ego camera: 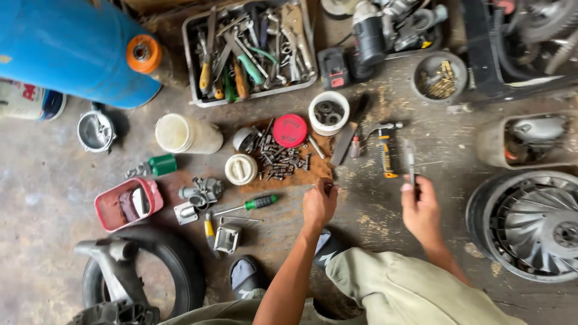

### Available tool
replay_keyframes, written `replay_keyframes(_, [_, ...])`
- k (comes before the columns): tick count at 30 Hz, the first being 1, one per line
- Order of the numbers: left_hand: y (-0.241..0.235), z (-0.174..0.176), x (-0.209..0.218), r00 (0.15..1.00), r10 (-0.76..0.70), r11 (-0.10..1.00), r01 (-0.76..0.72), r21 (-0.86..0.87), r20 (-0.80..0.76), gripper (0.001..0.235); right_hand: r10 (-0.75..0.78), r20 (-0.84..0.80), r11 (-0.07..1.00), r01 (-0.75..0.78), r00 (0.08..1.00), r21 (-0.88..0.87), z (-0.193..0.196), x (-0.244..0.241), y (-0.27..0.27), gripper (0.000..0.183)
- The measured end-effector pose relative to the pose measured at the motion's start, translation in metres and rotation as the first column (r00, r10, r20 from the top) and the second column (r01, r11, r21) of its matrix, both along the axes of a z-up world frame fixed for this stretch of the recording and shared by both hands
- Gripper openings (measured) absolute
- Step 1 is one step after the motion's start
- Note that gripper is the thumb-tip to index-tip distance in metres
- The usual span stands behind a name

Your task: Disassembling a motorcycle carburetor and measuring internal components using a vernier caliper

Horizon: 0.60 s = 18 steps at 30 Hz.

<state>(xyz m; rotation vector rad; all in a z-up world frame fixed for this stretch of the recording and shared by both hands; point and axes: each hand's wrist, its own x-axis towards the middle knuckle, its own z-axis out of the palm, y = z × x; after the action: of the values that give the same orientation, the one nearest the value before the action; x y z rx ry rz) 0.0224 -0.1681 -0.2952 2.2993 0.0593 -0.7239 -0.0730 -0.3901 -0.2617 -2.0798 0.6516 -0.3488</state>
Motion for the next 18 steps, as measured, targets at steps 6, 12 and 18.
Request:
replay_keyframes(6, [0.040,-0.027,0.006,1.000,-0.026,0.991,0.024,0.135,0.011,0.024,0.108,-0.001,0.982,-0.106,0.994,0.154,-0.033,0.041,0.049,0.024])
replay_keyframes(12, [0.046,-0.047,-0.002,0.958,-0.204,0.970,0.171,0.170,0.200,0.021,0.171,-0.037,0.981,-0.166,0.985,0.098,-0.013,0.060,0.075,0.019])
replay_keyframes(18, [0.046,-0.067,-0.010,0.944,-0.220,0.969,0.182,0.166,0.246,0.025,0.191,-0.119,0.981,-0.188,0.974,0.043,-0.011,0.053,0.084,0.018])
